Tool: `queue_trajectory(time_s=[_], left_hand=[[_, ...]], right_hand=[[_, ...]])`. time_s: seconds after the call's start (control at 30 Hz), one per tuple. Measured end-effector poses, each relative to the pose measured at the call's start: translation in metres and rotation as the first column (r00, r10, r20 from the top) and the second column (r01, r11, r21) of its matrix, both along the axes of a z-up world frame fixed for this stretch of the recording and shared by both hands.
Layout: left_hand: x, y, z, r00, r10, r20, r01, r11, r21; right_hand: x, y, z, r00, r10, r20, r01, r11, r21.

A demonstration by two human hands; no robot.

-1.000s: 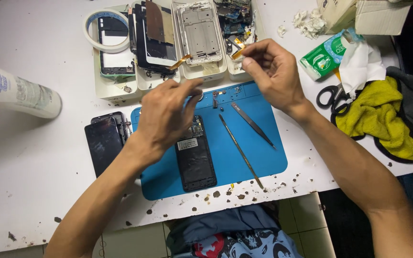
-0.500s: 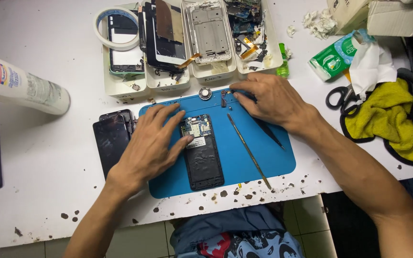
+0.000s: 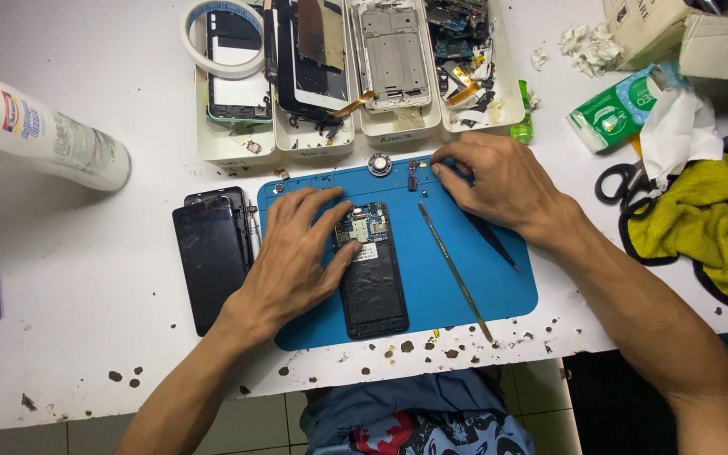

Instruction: Disassembling a mobile phone by removing the internal frame and motherboard

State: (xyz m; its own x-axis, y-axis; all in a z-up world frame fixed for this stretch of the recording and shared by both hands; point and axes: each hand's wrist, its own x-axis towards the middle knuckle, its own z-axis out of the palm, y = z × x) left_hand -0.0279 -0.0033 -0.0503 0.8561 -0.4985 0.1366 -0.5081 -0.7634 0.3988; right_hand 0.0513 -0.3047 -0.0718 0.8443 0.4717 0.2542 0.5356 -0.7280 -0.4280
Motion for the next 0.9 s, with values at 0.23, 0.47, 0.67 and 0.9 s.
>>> queue_trajectory(time_s=[0.23,0.47,0.67,0.9], left_hand=[[-0.004,-0.001,0.000,0.998,0.002,0.066,-0.002,1.000,0.000],[-0.003,-0.002,0.002,0.999,0.020,0.045,-0.020,1.000,-0.001],[-0.003,-0.004,0.002,0.999,0.033,0.034,-0.029,0.995,-0.091],[-0.006,-0.003,-0.004,0.997,0.024,0.072,-0.010,0.982,-0.188]], right_hand=[[-0.005,-0.001,0.006,0.999,-0.011,0.035,0.011,1.000,-0.007],[-0.005,-0.004,0.005,0.997,-0.010,0.077,0.004,0.997,0.077],[-0.026,0.023,0.017,0.997,0.070,0.025,-0.073,0.978,0.196],[-0.050,0.049,0.042,0.959,0.260,-0.113,-0.227,0.942,0.247]])
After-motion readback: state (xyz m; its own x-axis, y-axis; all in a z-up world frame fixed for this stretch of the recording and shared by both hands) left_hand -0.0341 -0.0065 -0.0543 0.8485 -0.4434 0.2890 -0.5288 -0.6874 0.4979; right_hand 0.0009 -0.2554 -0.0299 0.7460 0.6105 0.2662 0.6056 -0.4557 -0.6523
